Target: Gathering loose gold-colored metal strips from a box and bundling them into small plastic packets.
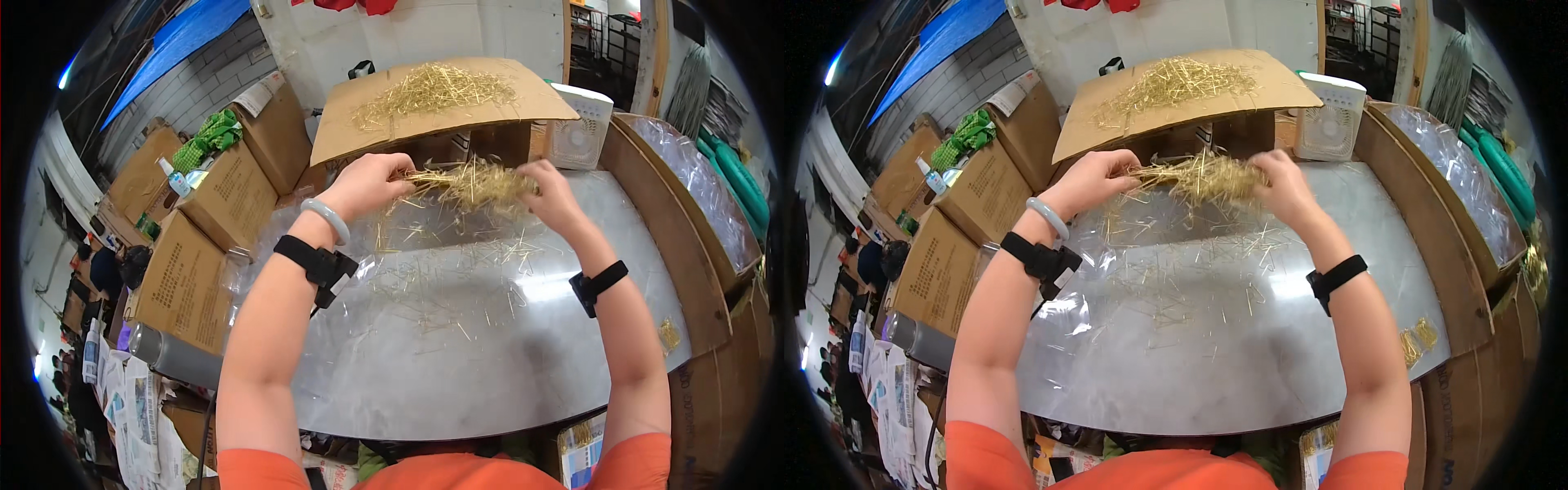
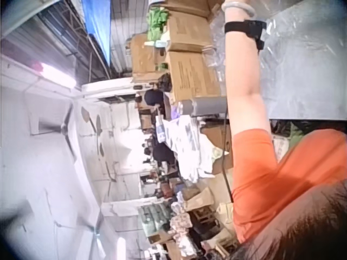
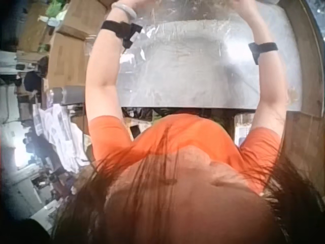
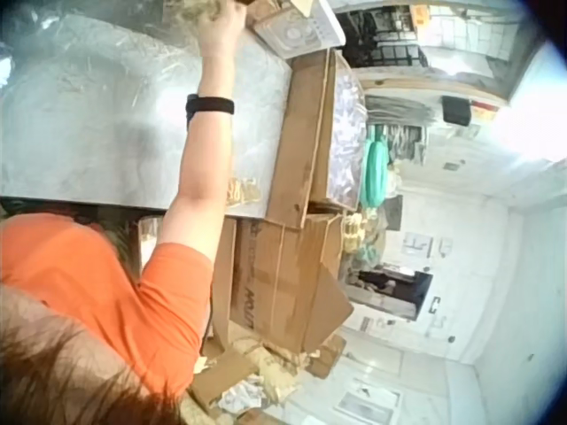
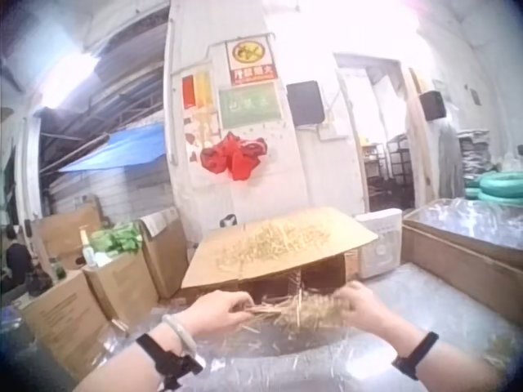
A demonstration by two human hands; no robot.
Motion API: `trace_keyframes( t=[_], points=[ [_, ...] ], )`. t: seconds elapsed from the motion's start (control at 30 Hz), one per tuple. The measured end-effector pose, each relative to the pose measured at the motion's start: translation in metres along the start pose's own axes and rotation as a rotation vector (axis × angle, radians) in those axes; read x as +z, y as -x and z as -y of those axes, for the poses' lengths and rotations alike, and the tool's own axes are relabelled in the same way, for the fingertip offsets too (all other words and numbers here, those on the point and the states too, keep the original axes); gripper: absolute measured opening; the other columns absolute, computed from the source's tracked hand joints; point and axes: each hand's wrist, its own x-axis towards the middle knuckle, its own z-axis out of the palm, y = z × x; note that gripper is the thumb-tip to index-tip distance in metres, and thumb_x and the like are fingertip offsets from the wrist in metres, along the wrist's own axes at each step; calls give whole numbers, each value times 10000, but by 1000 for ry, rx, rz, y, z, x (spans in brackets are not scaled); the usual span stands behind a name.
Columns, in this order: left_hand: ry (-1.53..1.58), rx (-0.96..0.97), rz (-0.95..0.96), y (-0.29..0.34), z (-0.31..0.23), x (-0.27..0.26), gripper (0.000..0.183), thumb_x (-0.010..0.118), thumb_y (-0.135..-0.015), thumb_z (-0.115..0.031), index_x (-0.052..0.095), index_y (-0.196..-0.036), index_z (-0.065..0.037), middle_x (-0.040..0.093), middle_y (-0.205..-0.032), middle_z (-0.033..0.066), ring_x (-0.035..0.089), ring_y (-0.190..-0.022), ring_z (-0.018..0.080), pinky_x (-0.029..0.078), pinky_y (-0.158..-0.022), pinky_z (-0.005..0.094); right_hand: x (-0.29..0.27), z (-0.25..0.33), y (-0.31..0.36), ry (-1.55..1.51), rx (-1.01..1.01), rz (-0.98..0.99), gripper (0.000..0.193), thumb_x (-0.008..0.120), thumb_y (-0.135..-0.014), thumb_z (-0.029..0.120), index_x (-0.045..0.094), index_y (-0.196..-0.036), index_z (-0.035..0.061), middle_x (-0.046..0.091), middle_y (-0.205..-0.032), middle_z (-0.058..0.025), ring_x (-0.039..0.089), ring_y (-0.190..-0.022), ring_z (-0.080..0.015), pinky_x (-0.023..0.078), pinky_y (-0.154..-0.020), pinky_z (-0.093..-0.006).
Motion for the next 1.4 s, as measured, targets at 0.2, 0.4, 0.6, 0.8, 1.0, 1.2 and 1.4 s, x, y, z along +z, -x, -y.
trace_keyframes(
  t=[0.2, 0.4, 0.6, 0.8, 1.0, 1.2, 1.4],
  points=[
    [227, 115, -241, -20, -26, -4, 276, 687, -924, -279, 657, -1092, -62, 704, -844, 122, 650, -752, 289, 508, -710, 379, -6, -6, 14, -65, 45, -527, 554, 790, -815, 161, 577, -1319, 77, 554, -1219, -129, 564, -1121, -283, 500, -947, -387],
    [63, 346, -453, -28, -95, 50, 220, 690, -943, -273, 631, -1079, -111, 703, -883, 133, 695, -779, 309, 536, -670, 378, 29, -6, 60, -1280, 921, -488, 596, 639, -962, 396, 383, -1429, 128, 486, -1316, -164, 542, -1113, -326, 477, -959, -547],
    [100, 374, -271, -29, -118, 91, 252, 726, -898, -276, 639, -1077, -121, 710, -858, 105, 697, -785, 303, 537, -688, 384, -8, -2, 51, -1830, 598, -400, 491, 538, -997, 432, 449, -1351, 103, 507, -1359, -205, 562, -1181, -401, 456, -988, -662],
    [179, 243, 14, -43, -118, 125, 290, 724, -852, -170, 670, -1117, -66, 708, -891, 107, 672, -808, 223, 526, -738, 335, -20, -49, 39, -1852, 676, -502, 409, 623, -967, 297, 517, -1289, 70, 603, -1199, -167, 589, -1138, -360, 500, -983, -589],
    [770, 19, 72, -65, -130, 129, 224, 697, -903, -164, 668, -978, 45, 685, -826, 62, 624, -752, 114, 519, -702, 304, -48, -46, 34, -1723, 752, -539, 329, 646, -963, 221, 551, -1231, 55, 596, -1225, -181, 614, -1108, -361, 527, -984, -590],
    [786, -189, 280, -74, -147, 122, 443, 620, -986, -492, 676, -1025, -54, 564, -731, -18, 361, -585, 55, 330, -546, 220, -65, -45, 45, -1674, 792, -458, 420, 667, -951, 215, 497, -1293, 40, 533, -1226, -185, 595, -1165, -359, 560, -966, -576],
    [651, -147, 496, -75, -125, 118, 478, 718, -908, -523, 685, -962, -49, 506, -686, -37, 420, -631, 67, 373, -587, 237, -70, -50, 55, -1712, 681, -294, 408, 663, -950, 233, 517, -1264, 18, 505, -1276, -159, 567, -1209, -340, 555, -992, -549]
  ],
)
